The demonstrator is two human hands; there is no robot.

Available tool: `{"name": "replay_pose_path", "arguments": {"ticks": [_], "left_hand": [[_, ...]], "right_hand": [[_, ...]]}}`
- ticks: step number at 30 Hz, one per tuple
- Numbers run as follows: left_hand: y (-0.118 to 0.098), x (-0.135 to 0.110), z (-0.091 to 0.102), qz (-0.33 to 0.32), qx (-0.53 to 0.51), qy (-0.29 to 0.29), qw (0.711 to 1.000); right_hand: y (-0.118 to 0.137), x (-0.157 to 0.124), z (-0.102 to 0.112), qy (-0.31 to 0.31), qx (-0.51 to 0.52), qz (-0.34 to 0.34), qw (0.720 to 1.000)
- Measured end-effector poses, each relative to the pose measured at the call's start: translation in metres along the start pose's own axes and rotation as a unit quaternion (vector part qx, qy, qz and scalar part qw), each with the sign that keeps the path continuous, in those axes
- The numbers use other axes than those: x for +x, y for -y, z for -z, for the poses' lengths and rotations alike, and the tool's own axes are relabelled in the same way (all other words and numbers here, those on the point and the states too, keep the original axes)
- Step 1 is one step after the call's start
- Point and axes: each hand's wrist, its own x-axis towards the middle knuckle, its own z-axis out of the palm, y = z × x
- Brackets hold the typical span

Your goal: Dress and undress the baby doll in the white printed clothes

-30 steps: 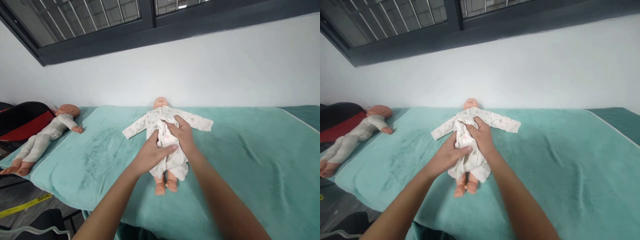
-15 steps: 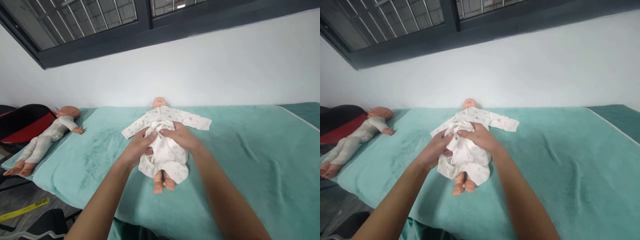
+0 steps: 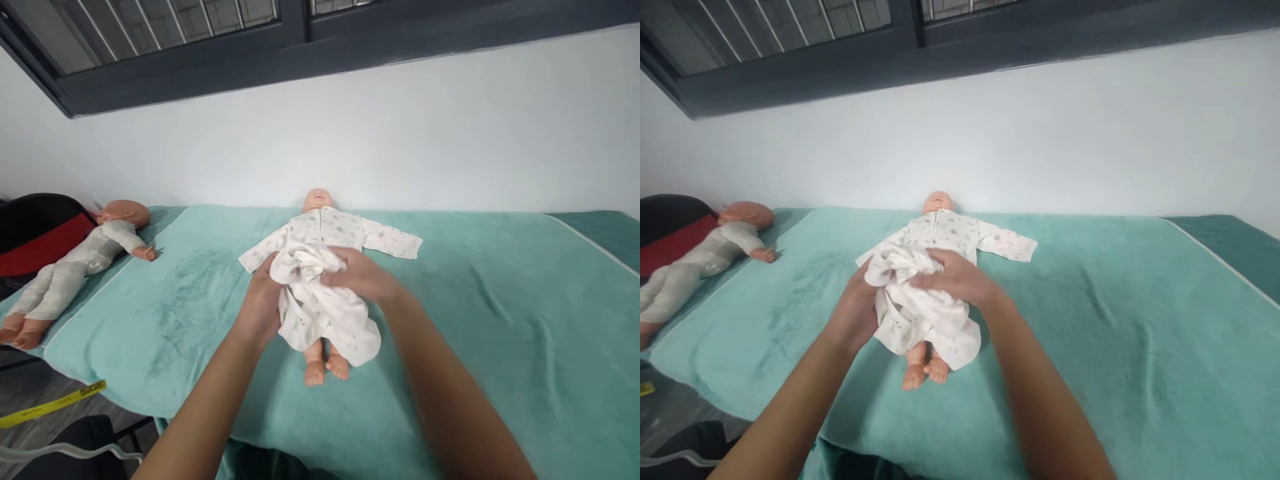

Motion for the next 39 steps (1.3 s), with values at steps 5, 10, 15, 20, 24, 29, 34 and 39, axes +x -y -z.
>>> {"name": "replay_pose_path", "arguments": {"ticks": [5,10,15,20,24,29,34,39], "left_hand": [[0.007,0.009,0.004,0.048,-0.039,0.015,0.998],[0.01,0.004,0.015,0.119,0.02,0.127,0.985],[0.009,0.012,0.021,0.11,0.032,0.138,0.984],[0.011,0.031,0.015,-0.005,-0.067,0.001,0.998],[0.014,0.023,0.015,0.078,-0.071,0.03,0.994],[0.011,0.002,0.023,0.138,-0.007,0.144,0.98],[-0.006,-0.002,0.009,0.025,-0.035,0.07,0.997],[-0.022,-0.001,-0.001,-0.012,-0.035,0.004,0.999]], "right_hand": [[-0.003,-0.005,0.0,0.072,-0.083,-0.052,0.993],[-0.019,0.006,-0.007,-0.14,0.124,0.007,0.982],[-0.023,0.01,-0.012,-0.181,0.144,-0.003,0.973],[-0.02,0.002,-0.008,0.043,0.033,-0.081,0.995],[-0.024,0.003,-0.011,-0.003,0.081,-0.062,0.995],[-0.027,0.011,-0.019,-0.151,0.219,0.031,0.964],[-0.021,0.004,-0.024,-0.058,0.212,0.004,0.976],[-0.01,-0.008,-0.017,0.147,0.103,-0.052,0.982]]}}
